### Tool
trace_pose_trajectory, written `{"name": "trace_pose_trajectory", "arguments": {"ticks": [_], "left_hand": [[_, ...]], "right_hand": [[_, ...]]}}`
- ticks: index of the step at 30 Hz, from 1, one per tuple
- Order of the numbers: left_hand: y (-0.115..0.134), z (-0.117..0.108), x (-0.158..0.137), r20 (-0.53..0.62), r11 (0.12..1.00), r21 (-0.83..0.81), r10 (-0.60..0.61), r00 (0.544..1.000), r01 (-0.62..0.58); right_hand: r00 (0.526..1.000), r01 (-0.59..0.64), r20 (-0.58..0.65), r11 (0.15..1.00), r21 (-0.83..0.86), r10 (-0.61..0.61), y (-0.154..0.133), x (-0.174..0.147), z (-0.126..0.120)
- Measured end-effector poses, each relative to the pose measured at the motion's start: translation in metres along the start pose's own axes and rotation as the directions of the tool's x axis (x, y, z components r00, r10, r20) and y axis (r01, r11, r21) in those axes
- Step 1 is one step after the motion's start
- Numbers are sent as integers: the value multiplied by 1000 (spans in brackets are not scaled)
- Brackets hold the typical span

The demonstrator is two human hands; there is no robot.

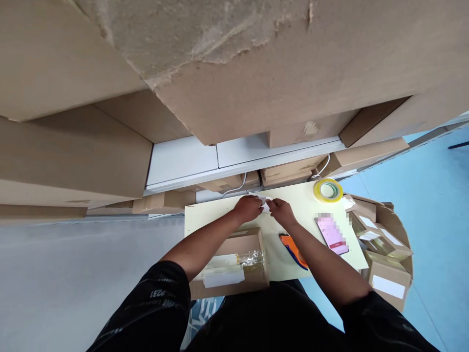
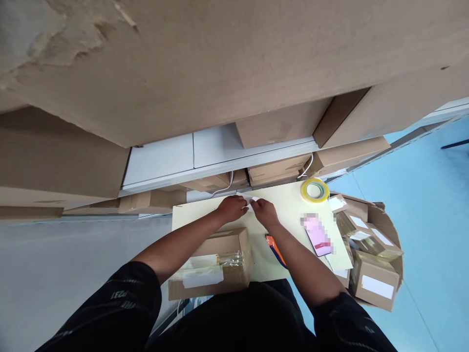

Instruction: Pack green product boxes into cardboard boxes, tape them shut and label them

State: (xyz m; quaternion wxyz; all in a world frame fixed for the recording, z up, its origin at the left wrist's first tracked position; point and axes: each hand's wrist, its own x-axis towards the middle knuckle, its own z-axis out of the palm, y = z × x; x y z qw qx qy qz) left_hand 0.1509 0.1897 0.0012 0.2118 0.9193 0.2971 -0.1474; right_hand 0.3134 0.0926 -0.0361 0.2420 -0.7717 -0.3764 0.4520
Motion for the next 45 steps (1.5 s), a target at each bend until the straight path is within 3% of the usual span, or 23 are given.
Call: {"name": "trace_pose_trajectory", "arguments": {"ticks": [4,8,15,25,32,39,42,45], "left_hand": [[10,-3,0,15,981,-185,60,998,-56],[2,2,3,8,935,-333,129,992,-119],[-15,18,27,65,993,-86,90,994,-85],[-7,23,49,209,972,162,135,969,-171],[-2,20,50,246,967,204,99,964,-152],[-2,26,48,235,970,206,80,969,-130],[-1,27,46,224,979,175,63,973,-104],[2,17,45,232,999,50,10,973,-22]], "right_hand": [[993,-120,11,964,238,121,-7,-4,13],[965,-241,4,886,397,261,-1,-5,8],[936,-333,39,842,424,350,23,-15,-11],[909,-399,80,796,455,409,55,-18,-22],[896,-424,94,775,470,433,63,-25,-31],[871,-474,115,756,452,478,77,-68,-56],[897,-418,72,787,454,435,82,-94,-67],[950,-254,-67,876,411,306,77,-121,-78]]}}
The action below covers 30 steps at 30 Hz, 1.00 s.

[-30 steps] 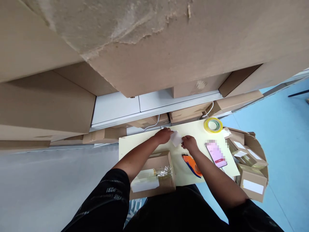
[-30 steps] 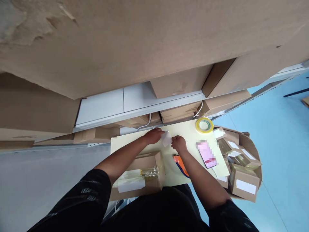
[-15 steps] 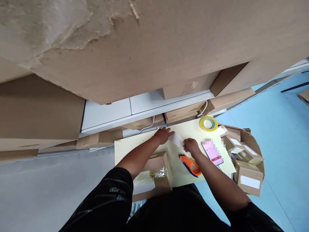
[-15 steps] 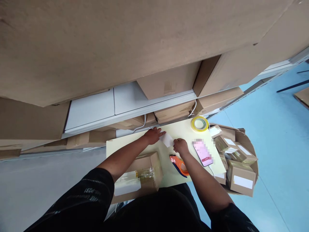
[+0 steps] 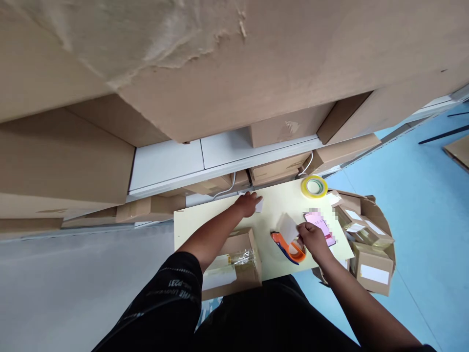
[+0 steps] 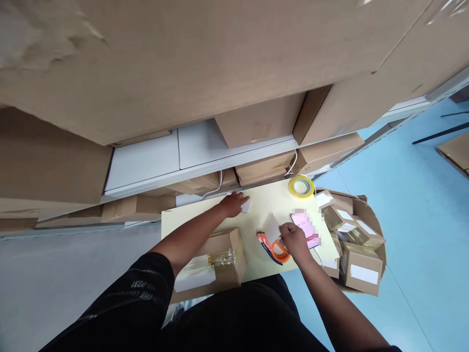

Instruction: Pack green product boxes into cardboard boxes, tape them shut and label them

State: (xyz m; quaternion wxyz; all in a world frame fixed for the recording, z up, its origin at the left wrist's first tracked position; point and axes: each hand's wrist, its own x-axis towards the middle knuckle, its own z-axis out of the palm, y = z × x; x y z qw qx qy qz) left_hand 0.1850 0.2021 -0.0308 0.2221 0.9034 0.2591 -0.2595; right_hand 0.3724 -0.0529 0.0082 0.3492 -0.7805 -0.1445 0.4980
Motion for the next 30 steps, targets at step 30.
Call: {"name": "trace_pose_trajectory", "arguments": {"ticks": [30], "left_hand": [[33,27,-429,-512,-47,-804,-454,729,-593]], "right_hand": [[807,550,93,800,239,-583,-31,-256,189]]}}
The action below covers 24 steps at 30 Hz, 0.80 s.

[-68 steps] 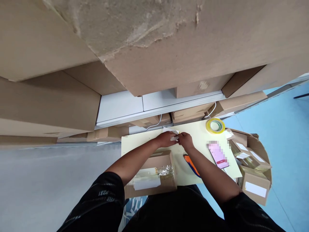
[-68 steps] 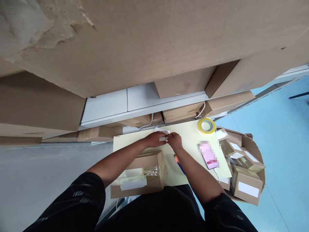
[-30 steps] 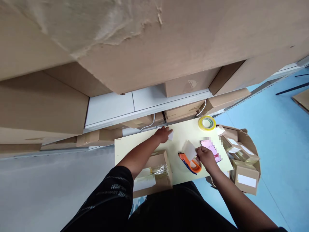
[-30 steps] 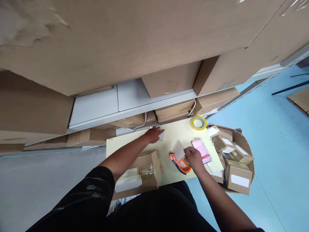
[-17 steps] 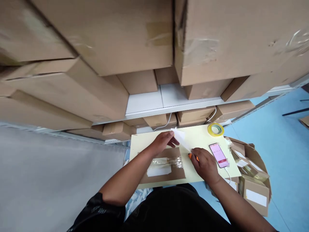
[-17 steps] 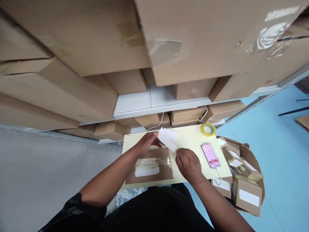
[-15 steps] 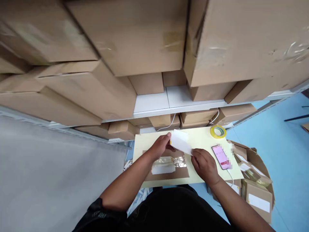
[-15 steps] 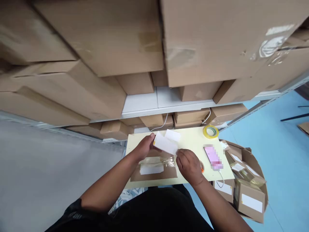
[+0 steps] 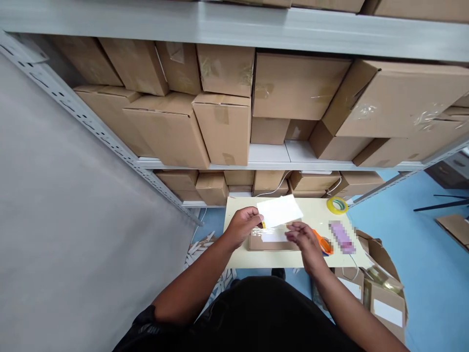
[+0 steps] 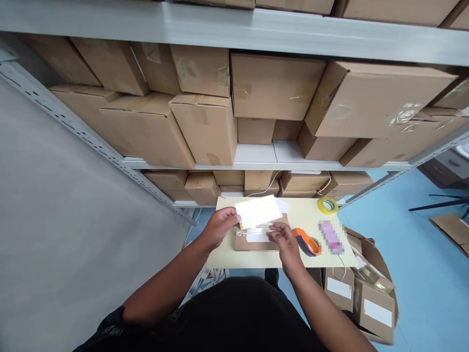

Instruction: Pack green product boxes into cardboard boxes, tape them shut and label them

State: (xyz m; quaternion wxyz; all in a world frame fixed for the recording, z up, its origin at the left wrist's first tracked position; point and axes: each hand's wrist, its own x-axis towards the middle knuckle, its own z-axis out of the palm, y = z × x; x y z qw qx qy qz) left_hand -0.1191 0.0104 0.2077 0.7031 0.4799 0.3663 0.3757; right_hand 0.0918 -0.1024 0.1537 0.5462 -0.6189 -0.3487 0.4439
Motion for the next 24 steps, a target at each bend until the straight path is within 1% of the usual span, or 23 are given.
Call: {"name": "trace_pose_trajectory", "arguments": {"ticks": [1,2,3,4,5,6,8,10,11,13,15,19,22,24], "left_hand": [[0,-2,-6,-3,1000,1,21,1000,-21],[-2,-3,-11,-5,999,2,39,999,-39],[-4,-3,-16,-6,998,6,56,998,-56],[-7,-1,-21,-6,997,13,71,997,-71],[-10,2,-26,-7,996,20,85,996,-84],[-14,5,-31,-10,995,28,97,995,-97],[-23,15,-41,-24,992,38,119,993,-118],[-31,26,-49,-19,991,47,128,992,-127],[-33,31,-52,-2,990,53,127,992,-127],[-33,37,-54,46,991,66,117,992,-120],[-24,39,-52,60,990,80,114,992,-119],[13,45,-41,-50,973,98,213,976,-207],[41,61,-36,-70,962,96,262,963,-255],[52,74,-36,-51,963,67,266,963,-262]], "right_hand": [[993,-91,81,991,99,83,-3,-7,9],[979,-148,163,975,165,121,-7,-14,18],[968,-166,222,964,206,119,-12,-20,26],[966,-145,244,961,234,86,-18,-24,33],[973,-96,229,963,253,37,-24,-26,39],[982,-37,187,965,261,-13,-31,-26,44],[994,54,75,966,252,-75,-44,-22,49],[996,90,-19,967,240,-88,-55,-14,48],[995,93,-44,967,239,-85,-60,-10,45],[996,86,-50,965,247,-76,-69,-2,37],[998,55,0,965,255,-57,-78,3,25],[987,-44,163,980,196,11,-93,5,-3],[971,-65,237,995,82,43,-102,0,-20],[958,-61,282,998,6,57,-106,-4,-29]]}}
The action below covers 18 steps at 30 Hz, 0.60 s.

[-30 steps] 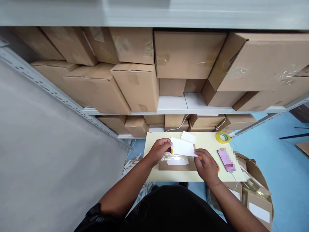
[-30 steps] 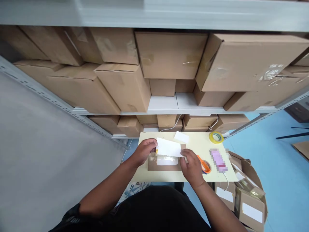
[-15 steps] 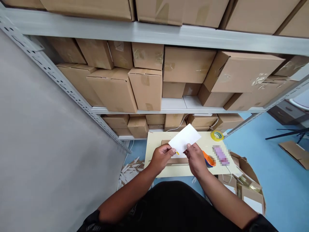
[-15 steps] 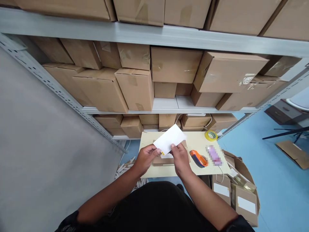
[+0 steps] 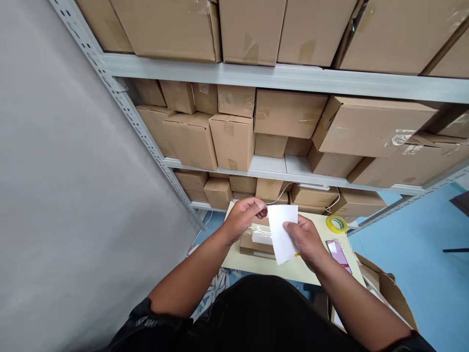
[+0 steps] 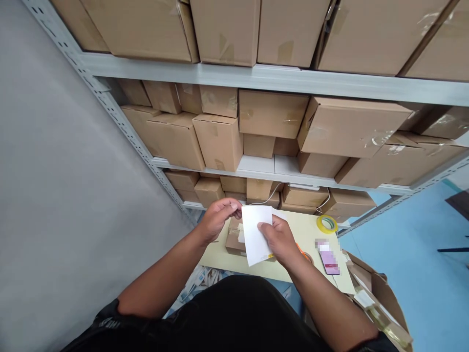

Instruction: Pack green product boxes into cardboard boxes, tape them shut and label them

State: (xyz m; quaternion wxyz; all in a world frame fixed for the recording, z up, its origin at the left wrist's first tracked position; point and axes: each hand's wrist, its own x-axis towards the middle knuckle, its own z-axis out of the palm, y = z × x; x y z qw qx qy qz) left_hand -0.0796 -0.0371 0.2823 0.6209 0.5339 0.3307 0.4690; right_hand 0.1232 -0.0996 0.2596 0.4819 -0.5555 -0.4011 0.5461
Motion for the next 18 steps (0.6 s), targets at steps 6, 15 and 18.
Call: {"name": "trace_pose_trajectory", "arguments": {"ticks": [6,15,18], "left_hand": [[1,23,-11,38,989,-116,-93,995,97],[5,24,-23,71,978,-164,-119,990,129],[5,22,-24,88,976,-180,-109,990,124]], "right_hand": [[988,-13,153,999,-52,21,-5,-12,-16],[984,-25,177,998,-60,35,-5,-19,-19],[983,-37,179,998,-52,46,-6,-21,-15]]}}
